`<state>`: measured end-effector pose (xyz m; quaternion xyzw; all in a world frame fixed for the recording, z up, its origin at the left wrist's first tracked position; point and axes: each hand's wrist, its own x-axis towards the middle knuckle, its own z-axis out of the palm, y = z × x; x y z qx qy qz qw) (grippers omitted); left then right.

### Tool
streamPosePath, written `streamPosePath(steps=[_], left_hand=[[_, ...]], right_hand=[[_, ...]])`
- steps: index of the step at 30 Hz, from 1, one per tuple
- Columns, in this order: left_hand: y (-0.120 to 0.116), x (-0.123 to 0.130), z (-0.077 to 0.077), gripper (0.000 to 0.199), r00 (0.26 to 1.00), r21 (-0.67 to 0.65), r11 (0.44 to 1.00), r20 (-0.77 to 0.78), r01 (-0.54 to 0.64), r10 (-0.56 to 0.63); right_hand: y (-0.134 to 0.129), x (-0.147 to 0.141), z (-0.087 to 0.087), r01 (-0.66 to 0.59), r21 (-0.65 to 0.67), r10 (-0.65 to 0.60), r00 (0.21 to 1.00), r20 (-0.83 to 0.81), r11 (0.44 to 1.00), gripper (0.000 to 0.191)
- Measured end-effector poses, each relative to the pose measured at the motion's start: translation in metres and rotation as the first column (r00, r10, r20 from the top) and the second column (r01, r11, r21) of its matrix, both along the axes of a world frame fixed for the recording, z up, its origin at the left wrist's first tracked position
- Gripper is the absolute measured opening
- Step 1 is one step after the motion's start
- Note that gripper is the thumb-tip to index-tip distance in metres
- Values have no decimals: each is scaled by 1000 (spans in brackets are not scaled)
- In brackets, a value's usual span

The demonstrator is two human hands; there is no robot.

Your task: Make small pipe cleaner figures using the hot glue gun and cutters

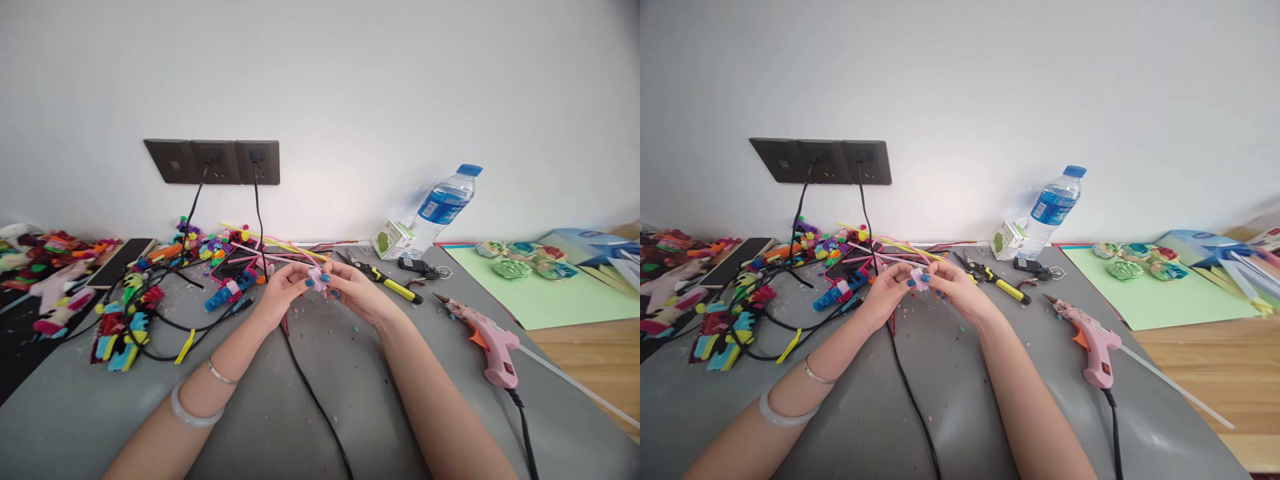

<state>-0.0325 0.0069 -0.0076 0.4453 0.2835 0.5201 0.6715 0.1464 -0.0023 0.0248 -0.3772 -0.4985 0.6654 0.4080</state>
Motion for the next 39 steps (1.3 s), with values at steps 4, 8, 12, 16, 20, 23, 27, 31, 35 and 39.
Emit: streamPosePath(steps=[4, 8, 12, 16, 20, 23, 27, 31, 35, 39], left_hand=[[1, -1, -1, 28, 1000, 29, 1000, -15, 5, -5], [2, -2, -2, 26, 1000, 46, 999, -26, -15, 16], [3, -1, -2, 26, 996, 49, 996, -32, -77, 79], [1, 0, 2, 29, 988, 65, 989, -64, -134, 138], [-1, -1, 5, 29, 983, 110, 983, -95, -148, 158], [0, -2, 5, 31, 978, 136, 978, -115, -160, 176], [1, -3, 3, 30, 971, 149, 974, -144, -172, 193], [2, -3, 3, 27, 971, 182, 969, -137, -169, 195], [3, -4, 1, 24, 968, 234, 957, -141, -170, 206], [4, -6, -1, 21, 965, 273, 946, -144, -175, 220]], right_hand=[[0, -2, 2, 7, 31, -8, 1000, 22, 999, 46], [-1, -5, 4, 40, 94, -43, 999, 28, 995, 45], [-1, -7, 0, 67, 166, -74, 997, 36, 984, 38], [1, -9, -5, 102, 222, -110, 994, 26, 970, 33], [1, -11, -7, 126, 250, -129, 992, -4, 960, 28], [0, -13, -7, 155, 266, -159, 987, -7, 951, 29], [0, -14, -9, 166, 298, -178, 984, 14, 940, 29], [1, -14, -11, 178, 326, -190, 982, 7, 928, 27], [2, -14, -12, 188, 351, -202, 979, 2, 917, 25], [2, -14, -13, 210, 390, -231, 973, 7, 896, 25]])
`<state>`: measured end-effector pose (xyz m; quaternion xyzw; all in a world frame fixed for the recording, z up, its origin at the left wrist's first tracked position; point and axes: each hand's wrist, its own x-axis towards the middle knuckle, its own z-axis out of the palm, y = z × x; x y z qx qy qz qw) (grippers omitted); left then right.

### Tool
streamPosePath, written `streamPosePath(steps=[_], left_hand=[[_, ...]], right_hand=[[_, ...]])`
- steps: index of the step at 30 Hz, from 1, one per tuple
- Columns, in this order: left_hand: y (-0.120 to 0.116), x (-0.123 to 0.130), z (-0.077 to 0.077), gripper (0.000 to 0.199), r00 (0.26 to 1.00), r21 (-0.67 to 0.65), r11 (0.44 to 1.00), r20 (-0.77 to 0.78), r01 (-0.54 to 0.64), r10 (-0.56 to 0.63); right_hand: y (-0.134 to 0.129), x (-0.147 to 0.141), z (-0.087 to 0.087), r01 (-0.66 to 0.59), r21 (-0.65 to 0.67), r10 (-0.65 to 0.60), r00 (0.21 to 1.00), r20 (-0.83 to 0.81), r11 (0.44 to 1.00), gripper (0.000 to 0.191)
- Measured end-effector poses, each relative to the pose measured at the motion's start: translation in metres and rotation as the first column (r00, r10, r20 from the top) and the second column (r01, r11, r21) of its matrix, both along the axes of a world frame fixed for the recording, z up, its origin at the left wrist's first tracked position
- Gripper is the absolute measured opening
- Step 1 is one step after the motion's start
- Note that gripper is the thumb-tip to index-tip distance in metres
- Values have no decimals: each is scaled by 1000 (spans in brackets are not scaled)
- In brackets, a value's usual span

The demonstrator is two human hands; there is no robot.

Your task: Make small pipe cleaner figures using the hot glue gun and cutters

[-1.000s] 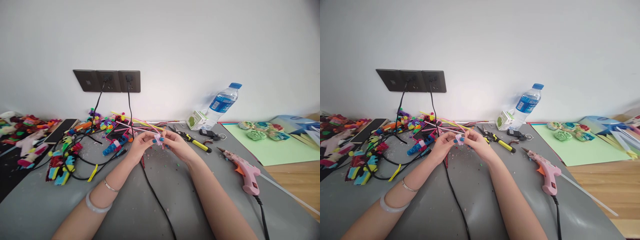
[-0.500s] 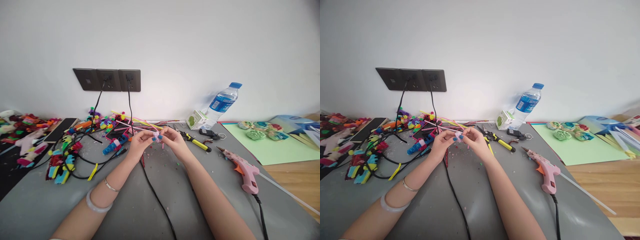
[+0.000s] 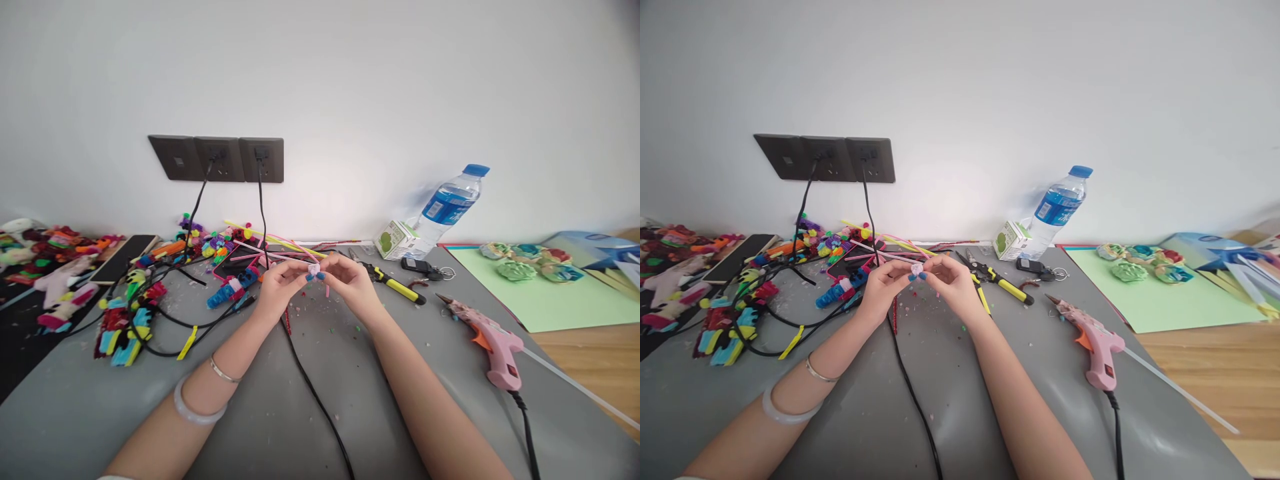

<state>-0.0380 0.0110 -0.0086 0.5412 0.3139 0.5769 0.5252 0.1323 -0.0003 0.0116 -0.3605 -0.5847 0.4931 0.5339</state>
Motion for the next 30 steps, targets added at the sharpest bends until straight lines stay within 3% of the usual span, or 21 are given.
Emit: streamPosePath(steps=[6, 14, 21, 30], left_hand=[[0, -1, -2, 15, 1000, 73, 997, -7, 0, 1], [2, 0, -3, 14, 999, 186, 982, -16, -33, 37], [3, -2, -5, 8, 999, 231, 972, -20, -44, 50], [3, -2, -7, 13, 991, 204, 973, -62, -104, 118]], right_hand=[[1, 3, -4, -15, 61, 14, 1000, 25, 998, 21], [2, 6, -1, -6, 239, -15, 996, 88, 971, 9], [1, 4, 1, 22, 253, -55, 991, 126, 967, 11], [0, 0, -3, 147, 244, -197, 961, 196, 959, 9]])
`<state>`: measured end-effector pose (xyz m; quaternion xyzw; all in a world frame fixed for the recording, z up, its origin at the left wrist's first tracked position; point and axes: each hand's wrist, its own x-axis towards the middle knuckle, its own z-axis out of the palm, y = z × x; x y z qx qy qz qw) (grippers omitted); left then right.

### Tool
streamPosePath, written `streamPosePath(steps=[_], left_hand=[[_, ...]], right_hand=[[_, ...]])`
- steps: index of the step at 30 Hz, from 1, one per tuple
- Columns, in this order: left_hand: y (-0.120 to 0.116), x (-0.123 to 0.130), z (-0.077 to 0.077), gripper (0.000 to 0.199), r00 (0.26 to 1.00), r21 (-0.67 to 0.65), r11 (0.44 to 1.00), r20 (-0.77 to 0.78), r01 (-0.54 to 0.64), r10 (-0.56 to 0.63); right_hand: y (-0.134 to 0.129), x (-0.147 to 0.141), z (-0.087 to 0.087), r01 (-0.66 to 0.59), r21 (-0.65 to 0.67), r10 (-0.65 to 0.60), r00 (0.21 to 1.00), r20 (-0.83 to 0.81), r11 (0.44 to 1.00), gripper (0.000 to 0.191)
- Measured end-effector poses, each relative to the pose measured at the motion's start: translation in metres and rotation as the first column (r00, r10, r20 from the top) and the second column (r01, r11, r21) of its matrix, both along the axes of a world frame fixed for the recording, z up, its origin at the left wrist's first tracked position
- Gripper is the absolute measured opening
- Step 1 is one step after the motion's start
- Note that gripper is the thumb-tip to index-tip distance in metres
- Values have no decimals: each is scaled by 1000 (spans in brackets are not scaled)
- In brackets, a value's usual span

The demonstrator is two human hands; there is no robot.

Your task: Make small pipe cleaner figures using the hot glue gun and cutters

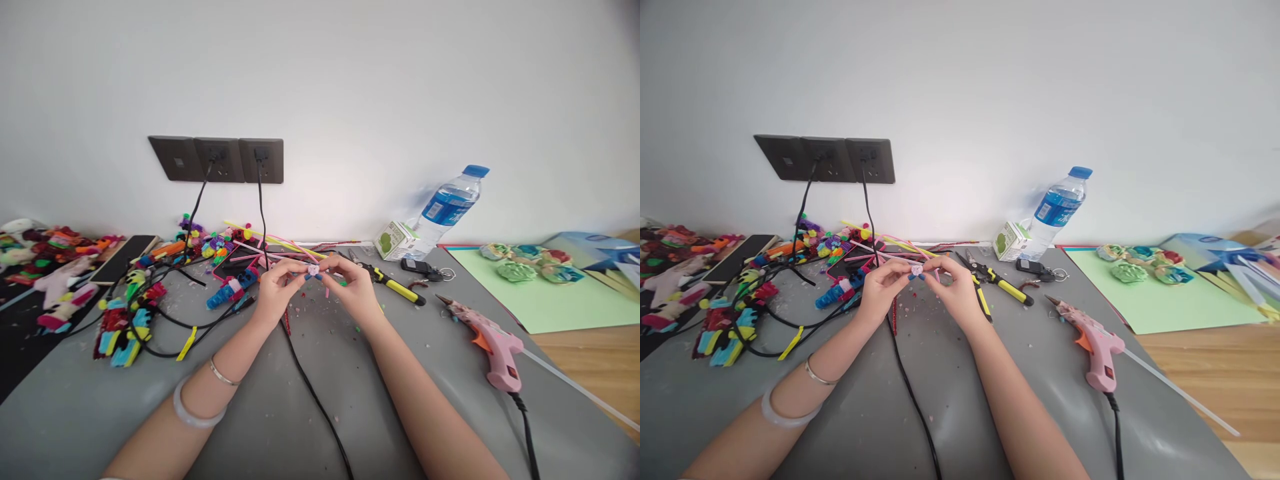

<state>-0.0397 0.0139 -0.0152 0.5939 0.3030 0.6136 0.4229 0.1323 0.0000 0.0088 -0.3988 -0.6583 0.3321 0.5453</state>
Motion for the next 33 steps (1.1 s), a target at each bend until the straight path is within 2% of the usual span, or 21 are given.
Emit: streamPosePath(steps=[4, 9, 13, 16, 20, 25, 33], left_hand=[[-3, 1, 5, 14, 998, -41, 999, -48, -32, 30], [-8, 2, 9, 26, 996, -120, 989, -35, -81, 78], [-8, 2, 8, 10, 991, -82, 991, -86, -106, 99], [-7, 1, 8, 6, 986, -36, 991, -111, -128, 124], [-7, 1, 8, 5, 983, -2, 991, -134, -131, 129], [-7, 1, 9, 6, 985, 27, 991, -112, -129, 131], [-4, 0, 6, 16, 996, 12, 998, -64, -66, 67]], right_hand=[[-1, -1, 0, 18, -25, -18, 1000, 0, 1000, 8], [-1, -2, 1, -3, -28, 2, 1000, -15, 1000, 11], [-1, -3, 0, 15, 21, -15, 1000, -11, 1000, 8], [-1, -3, -1, 9, 27, -9, 1000, -22, 1000, 5], [0, -3, -2, -4, 50, 6, 999, -37, 999, 6], [-1, -3, -1, -14, 37, 16, 999, -51, 999, 15], [1, -1, -1, -52, 13, 53, 996, -67, 999, 22]])
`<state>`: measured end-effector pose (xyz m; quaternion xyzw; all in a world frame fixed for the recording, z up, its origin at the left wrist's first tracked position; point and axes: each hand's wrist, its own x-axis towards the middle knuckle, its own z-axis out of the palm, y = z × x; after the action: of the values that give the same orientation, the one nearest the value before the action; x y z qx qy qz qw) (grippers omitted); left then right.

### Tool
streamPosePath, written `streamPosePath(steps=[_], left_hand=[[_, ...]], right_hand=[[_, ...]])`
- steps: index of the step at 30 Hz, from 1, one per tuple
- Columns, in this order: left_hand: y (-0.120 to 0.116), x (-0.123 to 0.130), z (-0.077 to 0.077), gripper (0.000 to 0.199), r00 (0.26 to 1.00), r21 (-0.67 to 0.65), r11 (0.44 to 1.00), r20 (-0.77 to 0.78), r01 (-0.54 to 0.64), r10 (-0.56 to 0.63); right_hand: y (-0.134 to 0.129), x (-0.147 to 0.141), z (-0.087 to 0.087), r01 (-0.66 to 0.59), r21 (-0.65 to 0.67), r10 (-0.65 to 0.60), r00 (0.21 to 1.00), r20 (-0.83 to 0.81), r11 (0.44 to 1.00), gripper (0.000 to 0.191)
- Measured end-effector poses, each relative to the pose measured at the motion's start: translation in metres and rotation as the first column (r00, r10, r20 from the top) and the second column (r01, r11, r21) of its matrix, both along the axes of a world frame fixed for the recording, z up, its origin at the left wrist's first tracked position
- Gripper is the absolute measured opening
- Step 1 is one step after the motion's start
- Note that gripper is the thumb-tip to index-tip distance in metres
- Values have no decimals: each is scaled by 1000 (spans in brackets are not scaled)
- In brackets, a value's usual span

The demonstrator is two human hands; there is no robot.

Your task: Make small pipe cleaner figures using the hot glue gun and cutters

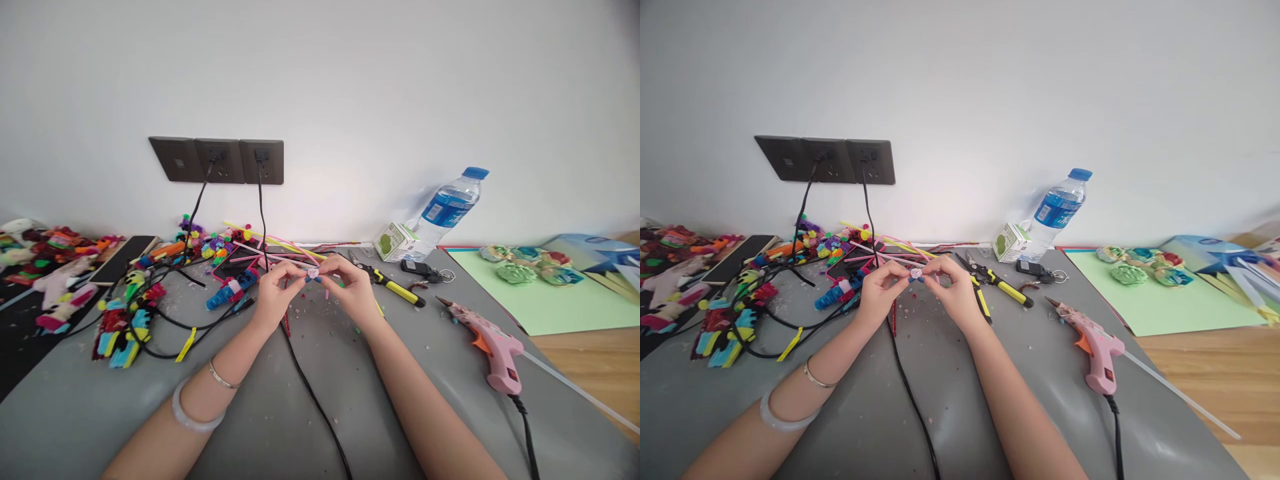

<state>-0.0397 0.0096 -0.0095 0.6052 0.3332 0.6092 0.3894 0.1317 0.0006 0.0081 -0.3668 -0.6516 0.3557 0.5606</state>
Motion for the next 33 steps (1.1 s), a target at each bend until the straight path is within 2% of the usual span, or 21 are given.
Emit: streamPosePath(steps=[14, 18, 24, 33], left_hand=[[0, 1, 1, 21, 1000, -37, 999, -8, 18, -18], [-1, 0, 3, 21, 999, -54, 998, -39, 16, -18], [-5, 0, 6, 22, 989, -22, 998, -136, 51, -54], [-6, 1, 2, 32, 980, 5, 1000, -200, -7, 8]], right_hand=[[0, 0, 1, -19, -7, 19, 1000, -13, 1000, 24], [0, -4, -2, 3, -87, -5, 1000, -23, 996, 28], [3, -10, -10, -38, -190, 7, 987, -159, 981, 38], [0, -8, -4, -117, -236, 81, 984, -158, 965, 30]])
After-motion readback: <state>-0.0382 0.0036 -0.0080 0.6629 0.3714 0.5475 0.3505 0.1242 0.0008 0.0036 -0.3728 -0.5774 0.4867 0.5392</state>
